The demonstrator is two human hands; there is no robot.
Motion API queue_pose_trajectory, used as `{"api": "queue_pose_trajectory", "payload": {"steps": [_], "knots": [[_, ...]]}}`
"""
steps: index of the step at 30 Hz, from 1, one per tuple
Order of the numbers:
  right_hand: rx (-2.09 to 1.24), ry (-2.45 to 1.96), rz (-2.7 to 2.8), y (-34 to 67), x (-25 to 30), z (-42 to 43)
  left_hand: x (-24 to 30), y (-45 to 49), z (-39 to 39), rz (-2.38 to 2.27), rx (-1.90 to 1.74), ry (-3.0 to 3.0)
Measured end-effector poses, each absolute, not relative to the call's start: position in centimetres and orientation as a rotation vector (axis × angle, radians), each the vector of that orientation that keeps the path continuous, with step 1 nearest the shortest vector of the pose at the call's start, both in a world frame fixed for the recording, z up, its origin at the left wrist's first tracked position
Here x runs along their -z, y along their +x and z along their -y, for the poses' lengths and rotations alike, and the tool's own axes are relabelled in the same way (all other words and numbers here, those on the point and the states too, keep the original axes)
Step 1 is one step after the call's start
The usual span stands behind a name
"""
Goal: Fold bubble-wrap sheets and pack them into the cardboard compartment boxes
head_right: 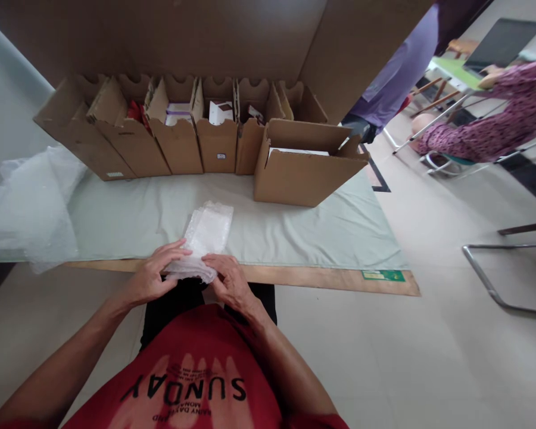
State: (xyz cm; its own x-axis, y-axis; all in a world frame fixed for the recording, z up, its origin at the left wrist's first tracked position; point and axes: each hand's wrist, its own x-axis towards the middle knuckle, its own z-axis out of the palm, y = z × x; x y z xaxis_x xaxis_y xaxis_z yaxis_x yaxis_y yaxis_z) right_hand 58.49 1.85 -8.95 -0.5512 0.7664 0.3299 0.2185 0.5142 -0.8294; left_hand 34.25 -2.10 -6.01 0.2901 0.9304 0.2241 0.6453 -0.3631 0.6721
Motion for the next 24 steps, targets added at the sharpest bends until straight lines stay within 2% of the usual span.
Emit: {"api": "queue_pose_trajectory", "payload": {"steps": [6,14,20,24], "knots": [[-0.987,-0.866,2.025,58.6,8.1,-1.1,6.4,35.1,1.9,-1.489,-0.847,1.848],[-0.814,-1.278,1.944,57.5,7.7,-1.8,5.8,36.0,1.0,-1.653,-0.822,1.547],[-0.495,-1.489,2.104,56.2,9.4,-4.1,7.1,37.7,0.1,-1.955,-0.848,1.661],[-0.391,-1.462,2.117,56.5,9.7,-4.4,7.9,38.6,0.1,-2.138,-0.790,1.776]]}}
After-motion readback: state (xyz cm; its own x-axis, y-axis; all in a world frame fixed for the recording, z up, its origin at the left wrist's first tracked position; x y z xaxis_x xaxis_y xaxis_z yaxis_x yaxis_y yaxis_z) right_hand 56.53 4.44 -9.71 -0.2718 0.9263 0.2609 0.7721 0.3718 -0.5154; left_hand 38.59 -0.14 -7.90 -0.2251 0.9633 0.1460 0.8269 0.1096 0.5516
